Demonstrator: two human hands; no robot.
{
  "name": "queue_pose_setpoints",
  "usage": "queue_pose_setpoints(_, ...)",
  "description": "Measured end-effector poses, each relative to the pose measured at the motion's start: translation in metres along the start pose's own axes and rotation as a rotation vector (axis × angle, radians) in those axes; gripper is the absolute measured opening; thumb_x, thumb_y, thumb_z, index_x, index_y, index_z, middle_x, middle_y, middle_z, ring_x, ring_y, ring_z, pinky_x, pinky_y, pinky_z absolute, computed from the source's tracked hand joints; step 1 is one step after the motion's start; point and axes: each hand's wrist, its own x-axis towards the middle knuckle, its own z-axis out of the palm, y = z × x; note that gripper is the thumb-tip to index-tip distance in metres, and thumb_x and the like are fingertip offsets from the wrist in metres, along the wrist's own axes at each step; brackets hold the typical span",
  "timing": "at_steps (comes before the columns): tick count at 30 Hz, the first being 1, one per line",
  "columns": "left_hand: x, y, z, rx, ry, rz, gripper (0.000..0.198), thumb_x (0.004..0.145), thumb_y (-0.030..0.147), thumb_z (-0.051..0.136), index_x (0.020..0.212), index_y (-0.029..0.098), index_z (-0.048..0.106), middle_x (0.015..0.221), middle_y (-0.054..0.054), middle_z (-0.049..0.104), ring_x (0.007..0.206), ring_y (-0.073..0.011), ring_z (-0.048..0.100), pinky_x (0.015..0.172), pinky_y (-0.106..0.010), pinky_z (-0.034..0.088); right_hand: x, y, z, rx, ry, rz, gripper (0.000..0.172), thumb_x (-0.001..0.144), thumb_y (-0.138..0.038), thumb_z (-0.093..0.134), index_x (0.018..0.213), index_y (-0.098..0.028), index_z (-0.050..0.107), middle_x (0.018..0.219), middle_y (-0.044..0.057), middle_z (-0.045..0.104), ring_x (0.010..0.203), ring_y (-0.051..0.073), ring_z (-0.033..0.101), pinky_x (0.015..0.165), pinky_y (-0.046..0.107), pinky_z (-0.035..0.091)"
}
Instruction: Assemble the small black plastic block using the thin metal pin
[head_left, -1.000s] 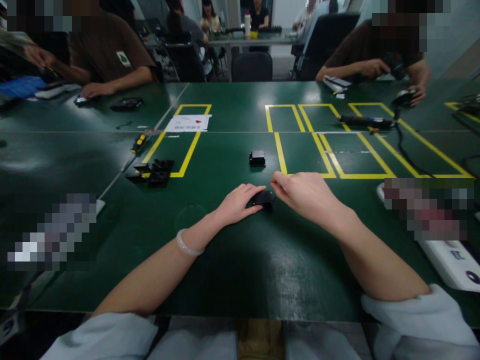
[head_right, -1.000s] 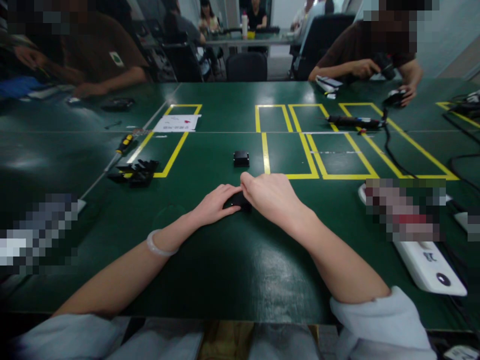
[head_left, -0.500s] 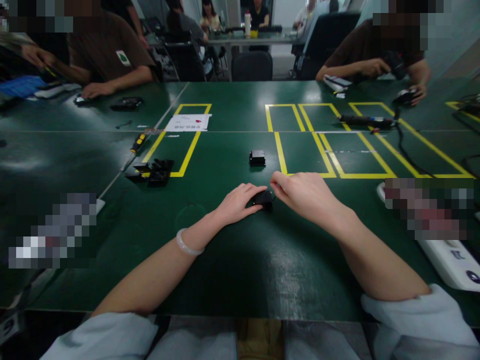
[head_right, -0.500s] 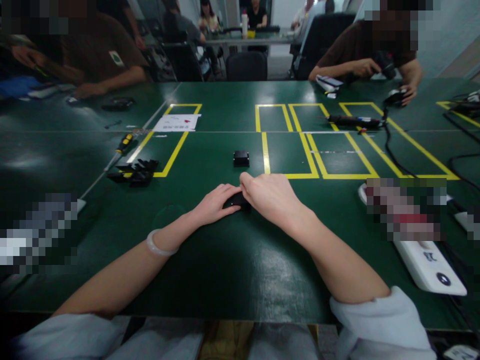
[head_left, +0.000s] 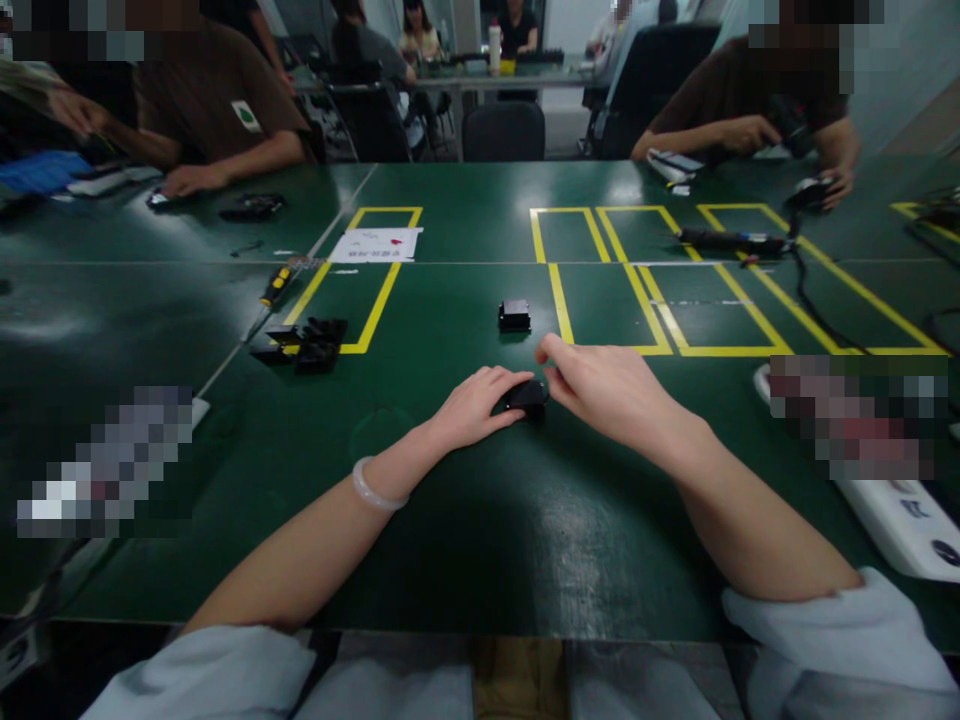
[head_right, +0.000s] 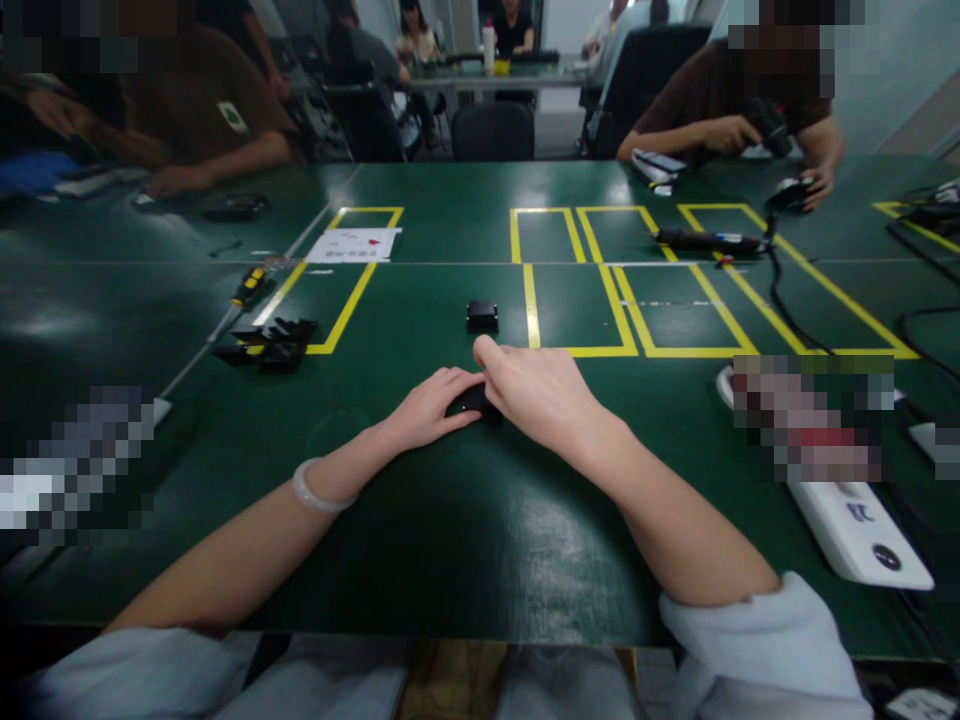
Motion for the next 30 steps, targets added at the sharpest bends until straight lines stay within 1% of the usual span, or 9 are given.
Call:
queue_pose_setpoints(2, 0.0001, 0.0005, -0.0003, -0.004, 0.004, -0.001, 0.049, 0.096, 0.044, 0.053, 0.139, 0.022, 0.044, 0.120, -0.008, 0.057, 0.107, -0.0241, 0.053, 0.093, -0.039, 0.046, -0.0003, -0.0003, -0.0006, 0.027, 0.019, -0.005, 0.024, 0.095, -0.025, 0.035, 0.111, -0.019, 0.053, 0.086, 0.005, 0.072, 0.069, 0.018, 0.065, 0.052, 0.028, 0.021)
queue_pose_setpoints(4, 0.0003, 0.0005, -0.0004, -0.009, 0.005, -0.001, 0.048, 0.095, 0.044, 0.053, 0.138, 0.023, 0.045, 0.119, -0.008, 0.057, 0.106, -0.0242, 0.053, 0.093, -0.038, 0.046, -0.0003, -0.0006, -0.0017, 0.026, 0.008, -0.001, 0.025, 0.097, -0.030, 0.033, 0.106, -0.020, 0.055, 0.084, 0.005, 0.072, 0.070, 0.019, 0.065, 0.053, 0.028, 0.021)
queue_pose_setpoints(8, 0.0005, 0.0001, -0.0004, -0.008, -0.004, -0.002, 0.048, 0.095, 0.045, 0.054, 0.137, 0.023, 0.046, 0.116, -0.008, 0.058, 0.105, -0.0249, 0.053, 0.091, -0.039, 0.047, 0.0007, -0.0003, -0.0031, -0.030, -0.057, 0.022, 0.038, 0.100, -0.041, 0.028, 0.093, -0.020, 0.058, 0.078, 0.007, 0.071, 0.069, 0.021, 0.066, 0.054, 0.029, 0.020)
queue_pose_setpoints(10, 0.0003, 0.0000, -0.0007, -0.005, -0.005, -0.002, 0.048, 0.095, 0.044, 0.054, 0.137, 0.023, 0.045, 0.117, -0.008, 0.057, 0.106, -0.0250, 0.053, 0.092, -0.039, 0.047, 0.0011, 0.0004, -0.0023, -0.043, -0.059, 0.026, 0.036, 0.100, -0.038, 0.028, 0.096, -0.020, 0.059, 0.079, 0.007, 0.071, 0.069, 0.021, 0.066, 0.054, 0.029, 0.020)
queue_pose_setpoints(14, -0.0001, 0.0003, -0.0010, -0.005, -0.004, -0.006, 0.049, 0.096, 0.044, 0.053, 0.139, 0.022, 0.044, 0.118, -0.009, 0.057, 0.106, -0.0247, 0.053, 0.092, -0.039, 0.046, 0.0006, 0.0015, 0.0007, 0.007, 0.004, 0.004, 0.027, 0.097, -0.028, 0.032, 0.111, -0.020, 0.054, 0.083, 0.005, 0.072, 0.068, 0.019, 0.065, 0.052, 0.028, 0.021)
queue_pose_setpoints(18, 0.0001, 0.0004, -0.0005, -0.007, -0.009, -0.010, 0.049, 0.095, 0.044, 0.053, 0.139, 0.023, 0.044, 0.118, -0.009, 0.057, 0.106, -0.0251, 0.053, 0.092, -0.039, 0.046, 0.0001, 0.0010, 0.0003, 0.016, 0.020, 0.006, 0.027, 0.098, -0.031, 0.033, 0.106, -0.020, 0.055, 0.082, 0.005, 0.072, 0.069, 0.019, 0.066, 0.053, 0.028, 0.021)
queue_pose_setpoints(22, 0.0004, -0.0001, 0.0001, -0.004, -0.011, -0.015, 0.049, 0.095, 0.045, 0.053, 0.138, 0.023, 0.045, 0.116, -0.009, 0.058, 0.105, -0.0252, 0.053, 0.091, -0.038, 0.047, 0.0014, 0.0010, -0.0008, -0.036, -0.036, 0.020, 0.037, 0.100, -0.040, 0.029, 0.095, -0.020, 0.059, 0.078, 0.007, 0.071, 0.070, 0.021, 0.067, 0.054, 0.029, 0.021)
queue_pose_setpoints(25, 0.0004, 0.0001, -0.0001, -0.003, -0.008, -0.018, 0.049, 0.095, 0.044, 0.052, 0.138, 0.023, 0.045, 0.117, -0.009, 0.057, 0.106, -0.0251, 0.053, 0.091, -0.038, 0.046, 0.0021, 0.0022, 0.0006, -0.044, -0.038, 0.019, 0.033, 0.100, -0.035, 0.029, 0.102, -0.020, 0.058, 0.079, 0.007, 0.072, 0.070, 0.021, 0.067, 0.054, 0.028, 0.021)
queue_pose_setpoints(30, 0.0004, 0.0010, -0.0011, -0.018, -0.003, -0.008, 0.049, 0.096, 0.045, 0.052, 0.139, 0.023, 0.045, 0.118, -0.009, 0.057, 0.106, -0.0249, 0.054, 0.092, -0.039, 0.046, 0.0006, 0.0025, 0.0022, 0.021, 0.021, -0.005, 0.026, 0.096, -0.027, 0.034, 0.112, -0.020, 0.054, 0.086, 0.006, 0.073, 0.069, 0.019, 0.066, 0.051, 0.027, 0.021)
